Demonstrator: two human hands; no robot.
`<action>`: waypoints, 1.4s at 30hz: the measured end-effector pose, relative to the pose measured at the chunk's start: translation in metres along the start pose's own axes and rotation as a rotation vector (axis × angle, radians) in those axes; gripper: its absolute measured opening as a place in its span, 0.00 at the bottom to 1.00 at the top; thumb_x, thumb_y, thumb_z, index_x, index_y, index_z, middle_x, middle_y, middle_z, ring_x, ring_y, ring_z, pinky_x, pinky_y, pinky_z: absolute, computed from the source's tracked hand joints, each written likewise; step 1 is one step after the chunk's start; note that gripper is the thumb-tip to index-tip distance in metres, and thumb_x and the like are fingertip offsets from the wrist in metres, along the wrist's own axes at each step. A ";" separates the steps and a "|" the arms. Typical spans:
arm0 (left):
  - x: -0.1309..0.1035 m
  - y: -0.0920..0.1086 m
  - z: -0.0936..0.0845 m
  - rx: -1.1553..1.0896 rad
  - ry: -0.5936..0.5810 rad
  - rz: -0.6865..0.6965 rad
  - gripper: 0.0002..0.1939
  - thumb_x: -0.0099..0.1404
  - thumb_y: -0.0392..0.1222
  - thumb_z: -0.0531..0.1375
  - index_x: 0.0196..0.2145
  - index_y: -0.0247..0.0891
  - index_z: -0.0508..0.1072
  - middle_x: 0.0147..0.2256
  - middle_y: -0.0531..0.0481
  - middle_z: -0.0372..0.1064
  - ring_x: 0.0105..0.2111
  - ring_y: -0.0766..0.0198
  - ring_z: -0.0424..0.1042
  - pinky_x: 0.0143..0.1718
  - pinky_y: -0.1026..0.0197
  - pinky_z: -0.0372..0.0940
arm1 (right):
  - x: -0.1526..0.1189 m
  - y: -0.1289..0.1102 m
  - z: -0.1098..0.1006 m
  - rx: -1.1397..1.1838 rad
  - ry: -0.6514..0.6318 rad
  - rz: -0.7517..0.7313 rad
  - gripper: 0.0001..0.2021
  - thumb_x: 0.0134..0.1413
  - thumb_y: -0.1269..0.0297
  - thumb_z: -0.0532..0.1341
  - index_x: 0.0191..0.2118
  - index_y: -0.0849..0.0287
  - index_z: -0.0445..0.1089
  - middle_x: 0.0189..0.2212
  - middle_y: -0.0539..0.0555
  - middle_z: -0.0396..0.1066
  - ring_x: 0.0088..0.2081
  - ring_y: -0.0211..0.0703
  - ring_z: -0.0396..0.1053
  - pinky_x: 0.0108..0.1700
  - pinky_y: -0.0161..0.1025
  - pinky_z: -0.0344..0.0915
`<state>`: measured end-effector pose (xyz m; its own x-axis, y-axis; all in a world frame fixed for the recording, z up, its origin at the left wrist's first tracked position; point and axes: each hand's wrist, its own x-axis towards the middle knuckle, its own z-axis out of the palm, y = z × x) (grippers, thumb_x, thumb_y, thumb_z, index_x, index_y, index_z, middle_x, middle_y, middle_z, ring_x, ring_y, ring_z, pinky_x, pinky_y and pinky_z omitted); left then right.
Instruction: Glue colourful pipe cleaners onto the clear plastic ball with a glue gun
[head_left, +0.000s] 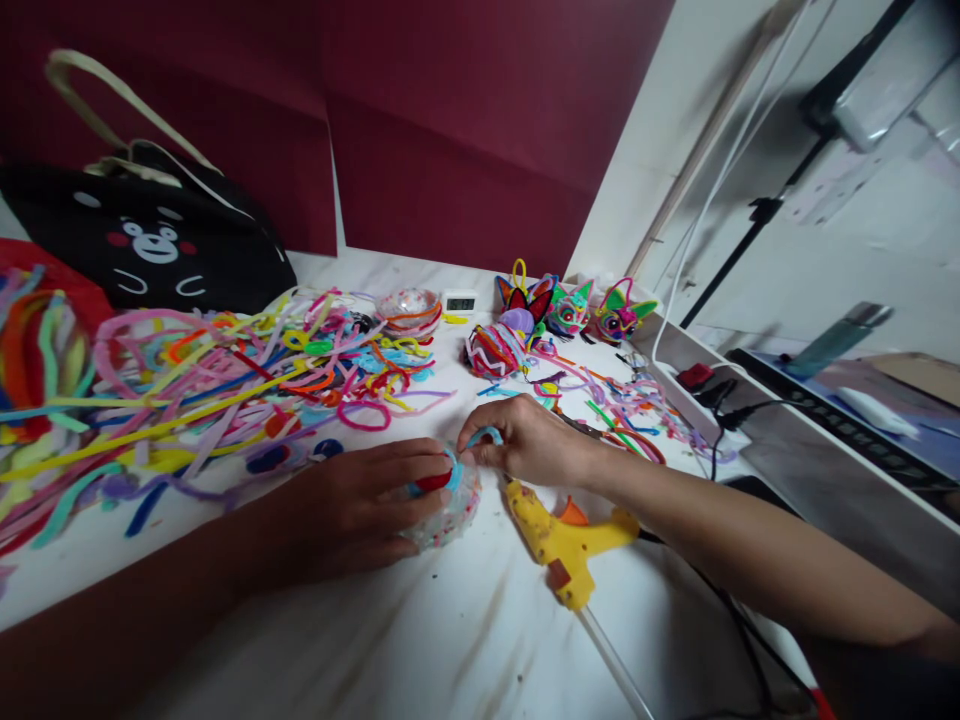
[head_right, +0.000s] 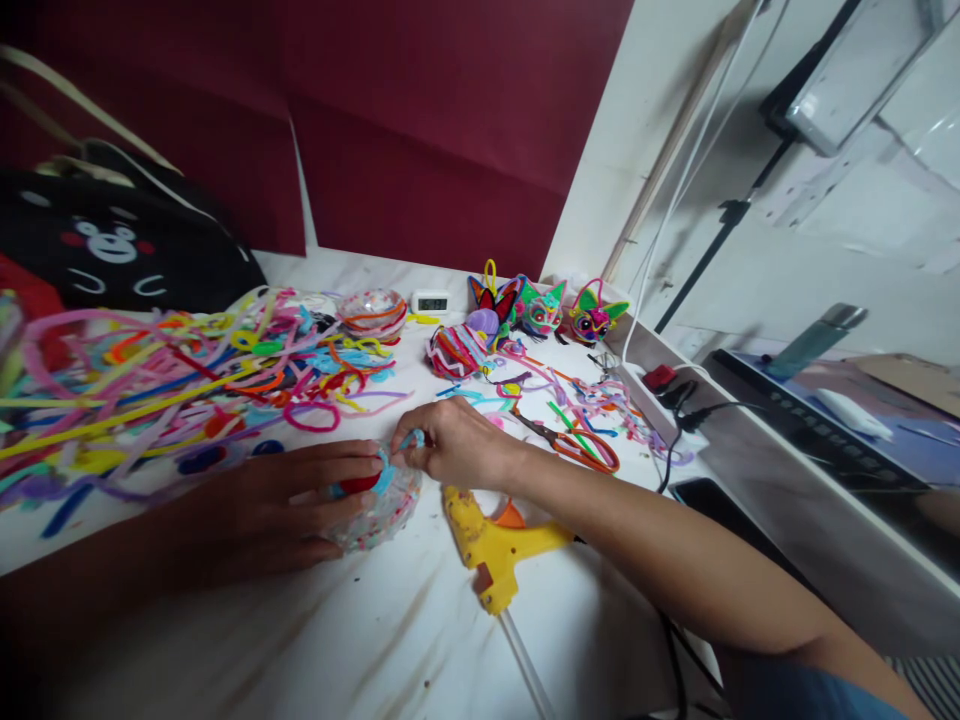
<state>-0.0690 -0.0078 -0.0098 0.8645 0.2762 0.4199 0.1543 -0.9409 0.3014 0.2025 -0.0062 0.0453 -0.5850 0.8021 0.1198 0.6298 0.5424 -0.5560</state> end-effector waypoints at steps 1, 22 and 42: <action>0.000 0.000 0.000 0.028 0.010 0.022 0.16 0.76 0.37 0.59 0.59 0.46 0.74 0.64 0.45 0.72 0.69 0.53 0.66 0.70 0.54 0.64 | 0.002 0.000 -0.001 -0.009 -0.010 -0.001 0.05 0.60 0.74 0.70 0.41 0.63 0.82 0.28 0.49 0.75 0.29 0.36 0.67 0.34 0.31 0.62; -0.003 -0.009 0.011 0.061 0.213 0.025 0.25 0.72 0.43 0.63 0.65 0.46 0.65 0.60 0.43 0.74 0.59 0.51 0.76 0.61 0.54 0.73 | 0.052 -0.013 -0.020 -0.086 -0.232 0.042 0.11 0.42 0.84 0.77 0.29 0.61 0.82 0.19 0.42 0.70 0.26 0.33 0.68 0.35 0.30 0.59; 0.025 -0.004 -0.018 -0.186 -0.089 -0.604 0.44 0.47 0.49 0.73 0.60 0.43 0.64 0.57 0.43 0.74 0.56 0.46 0.76 0.54 0.53 0.73 | 0.025 -0.013 -0.005 0.142 -0.158 0.185 0.05 0.48 0.75 0.75 0.30 0.62 0.79 0.17 0.43 0.71 0.24 0.35 0.71 0.33 0.30 0.65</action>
<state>-0.0562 0.0060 0.0150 0.6891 0.7223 0.0590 0.5481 -0.5728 0.6095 0.1822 0.0080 0.0596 -0.5461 0.8294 -0.1176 0.6619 0.3412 -0.6674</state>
